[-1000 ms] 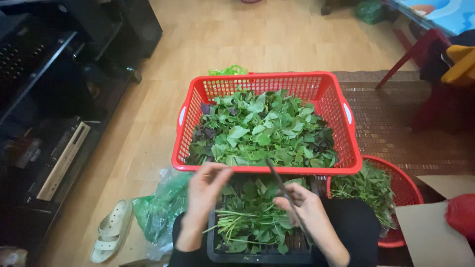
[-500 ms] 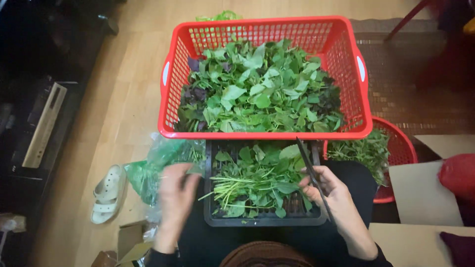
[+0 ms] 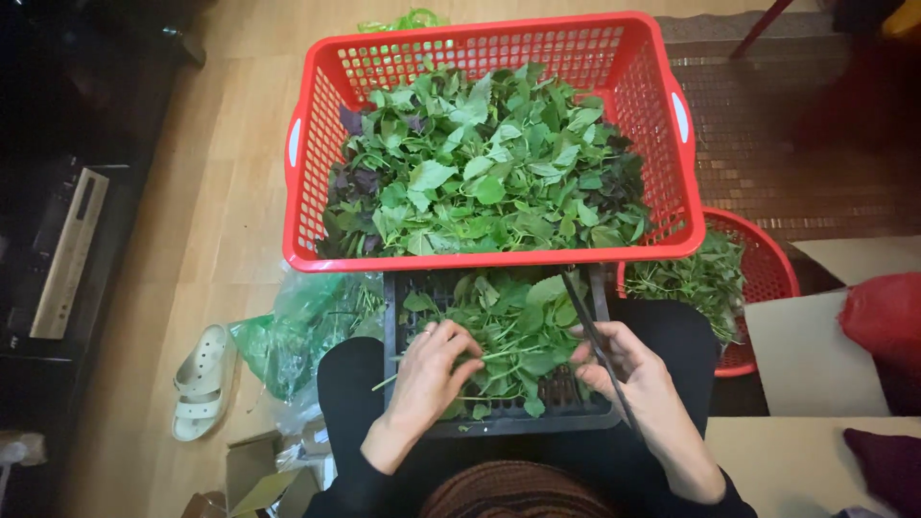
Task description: The person sits on the floor and uses scissors to trim the stems of green leafy vegetables. They pick up bunches of greens from a black tray, cut the stems, and place the trimmed leaves into a red basket.
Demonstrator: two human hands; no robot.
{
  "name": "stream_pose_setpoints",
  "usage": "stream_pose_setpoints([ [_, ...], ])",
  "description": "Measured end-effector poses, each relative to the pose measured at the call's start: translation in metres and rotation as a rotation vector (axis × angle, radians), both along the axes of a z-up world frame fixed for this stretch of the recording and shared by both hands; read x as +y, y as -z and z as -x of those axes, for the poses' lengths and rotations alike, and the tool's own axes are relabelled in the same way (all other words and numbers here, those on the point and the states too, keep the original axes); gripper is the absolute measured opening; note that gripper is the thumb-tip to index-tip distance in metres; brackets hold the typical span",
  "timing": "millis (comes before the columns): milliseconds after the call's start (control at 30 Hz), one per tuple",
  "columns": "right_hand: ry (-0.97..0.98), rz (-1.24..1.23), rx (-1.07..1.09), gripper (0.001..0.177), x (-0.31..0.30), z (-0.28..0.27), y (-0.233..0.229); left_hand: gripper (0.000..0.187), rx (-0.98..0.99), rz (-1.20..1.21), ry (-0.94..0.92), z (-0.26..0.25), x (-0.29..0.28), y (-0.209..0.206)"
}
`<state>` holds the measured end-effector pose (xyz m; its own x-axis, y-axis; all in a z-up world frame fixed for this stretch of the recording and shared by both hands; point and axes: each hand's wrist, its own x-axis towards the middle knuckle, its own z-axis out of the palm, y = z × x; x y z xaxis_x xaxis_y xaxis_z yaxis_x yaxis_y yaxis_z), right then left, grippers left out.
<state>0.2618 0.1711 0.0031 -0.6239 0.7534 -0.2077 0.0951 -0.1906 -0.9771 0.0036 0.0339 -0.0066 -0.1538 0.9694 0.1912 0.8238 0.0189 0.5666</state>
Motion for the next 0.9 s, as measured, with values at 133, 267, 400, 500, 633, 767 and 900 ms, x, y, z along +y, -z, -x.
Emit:
stream_pose_setpoints([
  [133,0.009,0.033,0.047,0.050,-0.003,-0.002,0.002,0.016,-0.309,-0.007,-0.024,0.009,-0.013,-0.037],
  [267,-0.013,0.066,0.138,0.049,-0.005,0.001,-0.002,0.009,-0.484,0.043,-0.123,0.018,-0.027,-0.057],
  [400,-0.046,0.019,0.059,0.052,-0.004,0.003,-0.001,0.006,-0.800,0.101,-0.181,0.025,-0.039,-0.057],
  [500,-0.055,0.000,0.140,0.055,-0.003,0.000,0.007,0.006,-0.982,0.036,-0.223,0.035,-0.041,-0.064],
  [633,-0.086,-0.052,0.083,0.053,0.006,-0.003,0.014,0.008,-0.933,-0.144,-0.283,0.055,-0.011,-0.080],
  [767,-0.062,-0.114,0.218,0.062,0.015,-0.005,0.073,0.007,-0.537,-0.183,-0.347,0.077,0.030,-0.094],
  [900,-0.123,0.115,0.241,0.062,0.017,-0.007,0.110,0.015,-0.317,-0.131,-0.380,0.082,0.049,-0.106],
])
